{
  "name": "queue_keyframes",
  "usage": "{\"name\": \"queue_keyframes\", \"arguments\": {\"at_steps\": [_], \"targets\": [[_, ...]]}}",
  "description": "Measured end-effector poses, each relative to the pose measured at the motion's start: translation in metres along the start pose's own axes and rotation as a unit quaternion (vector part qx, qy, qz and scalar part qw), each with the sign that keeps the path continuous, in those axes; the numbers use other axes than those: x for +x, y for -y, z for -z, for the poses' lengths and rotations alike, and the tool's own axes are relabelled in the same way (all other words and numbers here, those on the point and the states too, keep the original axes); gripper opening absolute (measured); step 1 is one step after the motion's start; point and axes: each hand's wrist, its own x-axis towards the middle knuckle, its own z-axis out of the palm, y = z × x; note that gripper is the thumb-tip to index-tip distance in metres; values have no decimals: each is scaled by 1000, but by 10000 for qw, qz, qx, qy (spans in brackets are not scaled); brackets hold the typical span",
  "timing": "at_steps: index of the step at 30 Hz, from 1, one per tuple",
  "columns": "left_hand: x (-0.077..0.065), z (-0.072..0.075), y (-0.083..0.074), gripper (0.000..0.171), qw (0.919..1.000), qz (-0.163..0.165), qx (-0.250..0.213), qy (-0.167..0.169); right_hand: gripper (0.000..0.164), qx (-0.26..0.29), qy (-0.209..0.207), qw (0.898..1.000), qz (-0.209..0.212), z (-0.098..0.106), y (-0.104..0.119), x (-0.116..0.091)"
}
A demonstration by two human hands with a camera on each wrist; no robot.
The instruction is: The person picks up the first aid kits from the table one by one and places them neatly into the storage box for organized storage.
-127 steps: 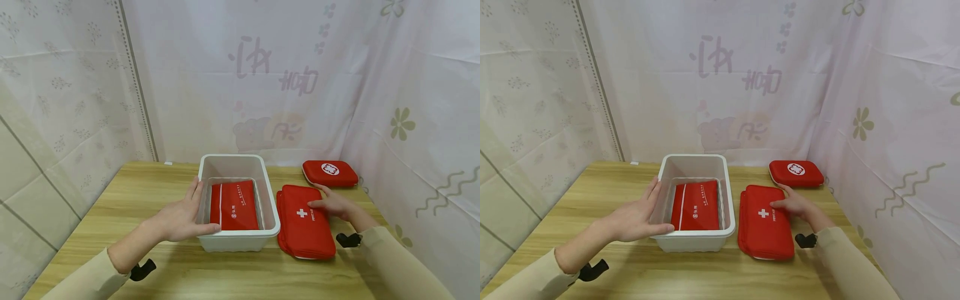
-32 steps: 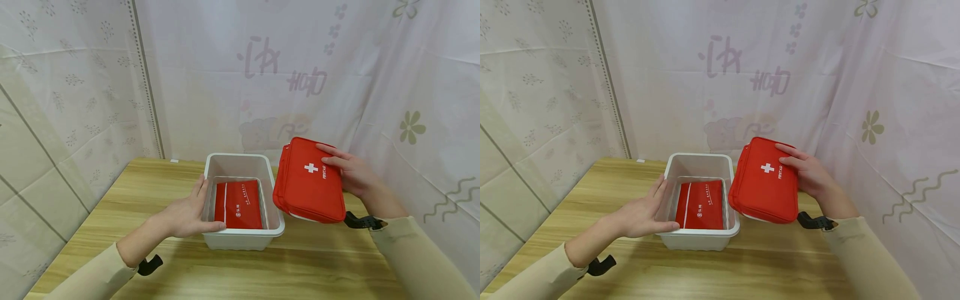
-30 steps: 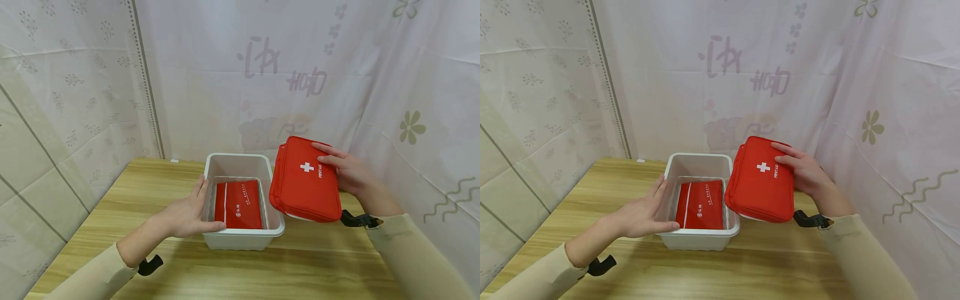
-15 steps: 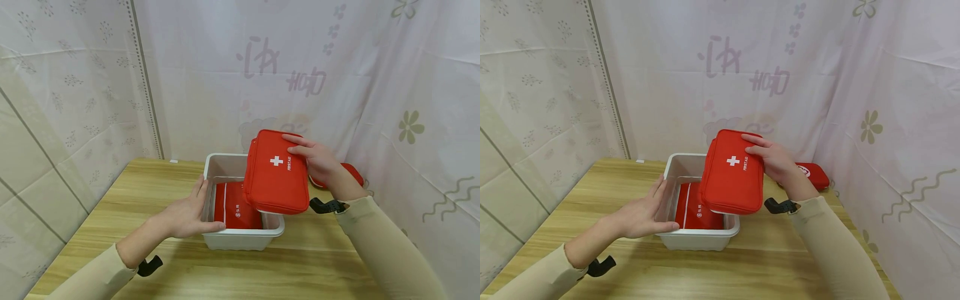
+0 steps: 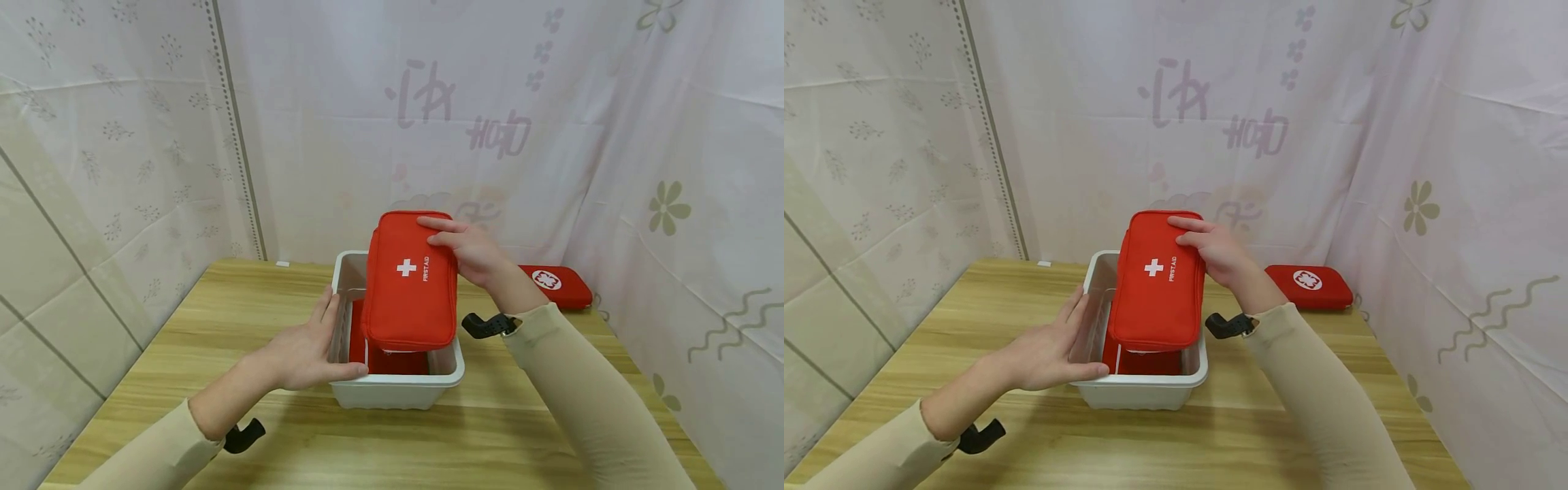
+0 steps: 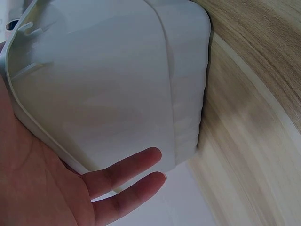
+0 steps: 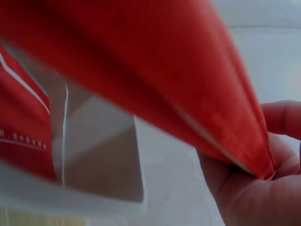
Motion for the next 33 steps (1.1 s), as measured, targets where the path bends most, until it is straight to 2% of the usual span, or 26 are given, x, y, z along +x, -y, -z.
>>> {"name": "queue_keyframes", "arguments": {"at_steps": [8,15,23,33], "targets": [[0,0,1,140,10000,31,3,33,54,-374,-54,9990,-249,-27,-5,15],[-1,0,1,139,10000,25,-16,17,54,-811,-181,9941,-694,-47,-16,25],[0,0,0,139,9999,66,-126,55,52,-836,-63,9920,-942,-60,-26,29],[0,0,0,140,9998,90,-166,74,50,-1208,-28,9873,-1033,-67,-35,31]]}}
